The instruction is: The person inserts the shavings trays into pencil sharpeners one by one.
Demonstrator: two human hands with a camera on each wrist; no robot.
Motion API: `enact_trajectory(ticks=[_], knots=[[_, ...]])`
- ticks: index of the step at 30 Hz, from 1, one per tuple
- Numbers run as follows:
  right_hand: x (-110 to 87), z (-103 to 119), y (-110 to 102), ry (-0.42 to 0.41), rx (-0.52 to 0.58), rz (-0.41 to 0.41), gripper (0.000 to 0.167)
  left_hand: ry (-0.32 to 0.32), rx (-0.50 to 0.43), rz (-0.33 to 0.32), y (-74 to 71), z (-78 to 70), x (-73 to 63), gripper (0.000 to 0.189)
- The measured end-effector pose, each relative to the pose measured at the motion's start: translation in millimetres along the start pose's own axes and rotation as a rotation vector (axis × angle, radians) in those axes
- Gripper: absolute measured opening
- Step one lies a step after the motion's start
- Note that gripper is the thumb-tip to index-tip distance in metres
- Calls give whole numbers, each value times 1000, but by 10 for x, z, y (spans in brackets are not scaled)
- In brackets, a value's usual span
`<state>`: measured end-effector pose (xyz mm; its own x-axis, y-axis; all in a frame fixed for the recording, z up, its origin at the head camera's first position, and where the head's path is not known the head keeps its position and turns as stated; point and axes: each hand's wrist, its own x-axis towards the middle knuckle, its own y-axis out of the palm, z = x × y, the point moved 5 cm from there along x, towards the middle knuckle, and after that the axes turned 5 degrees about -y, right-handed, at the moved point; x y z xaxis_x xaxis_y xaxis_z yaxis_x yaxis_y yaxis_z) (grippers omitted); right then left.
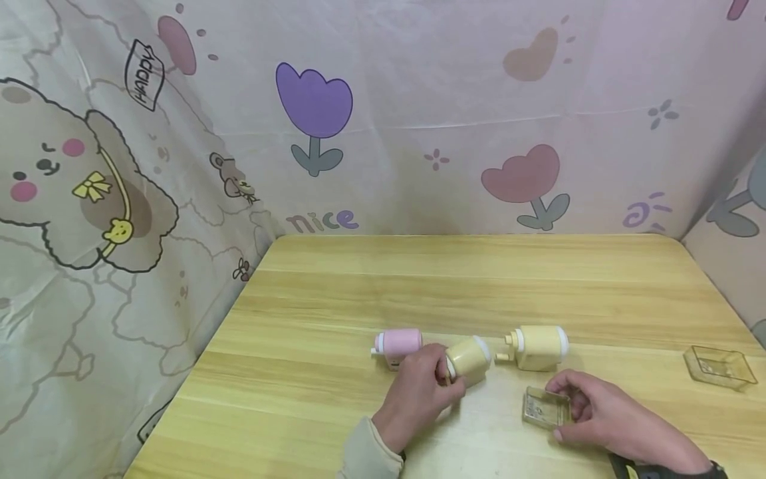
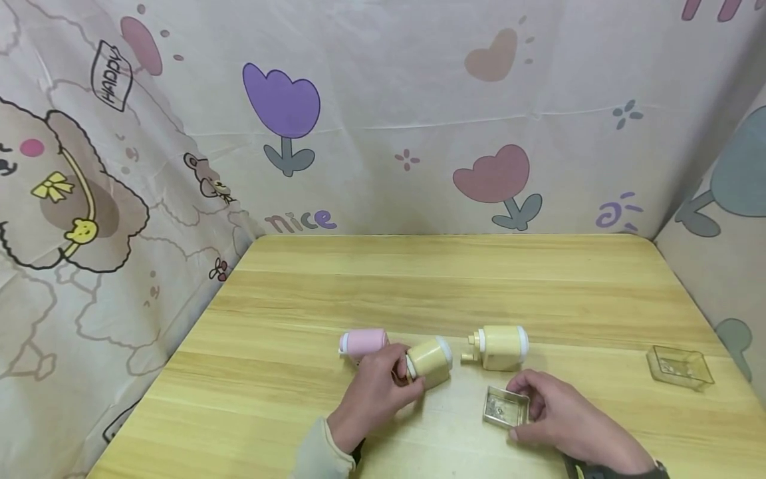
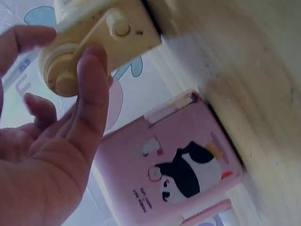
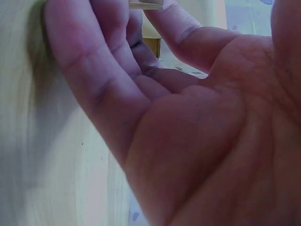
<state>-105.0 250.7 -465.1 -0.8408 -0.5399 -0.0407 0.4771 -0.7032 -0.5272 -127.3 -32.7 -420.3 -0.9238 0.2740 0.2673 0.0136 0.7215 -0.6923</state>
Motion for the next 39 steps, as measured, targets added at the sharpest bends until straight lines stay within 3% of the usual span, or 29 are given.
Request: enact_trajectory(ticks=[6, 11, 14, 18, 24, 31, 39], knots=[[-8, 30, 8, -34, -21, -25, 52, -58, -52, 113, -33, 36, -11, 38], [-10, 47, 2, -23, -34, -41, 54, -63, -39, 201, -28, 37, -14, 59], [-14, 52, -3, -15, -37, -39, 55, -33, 39, 244, -2, 29, -19, 64], [-17, 32, -8, 11, -30, -16, 58, 67, 152, 239, 25, 7, -35, 57], [-12, 30, 27, -18, -26, 23, 59, 180, 148, 295, 53, -45, -71, 55], [22, 96, 95, -76, 28, 7, 58, 193, 104, 349, 95, -58, -94, 55], [78, 195, 154, -232, -23, -66, 53, 185, 115, 352, 108, -61, -105, 56]])
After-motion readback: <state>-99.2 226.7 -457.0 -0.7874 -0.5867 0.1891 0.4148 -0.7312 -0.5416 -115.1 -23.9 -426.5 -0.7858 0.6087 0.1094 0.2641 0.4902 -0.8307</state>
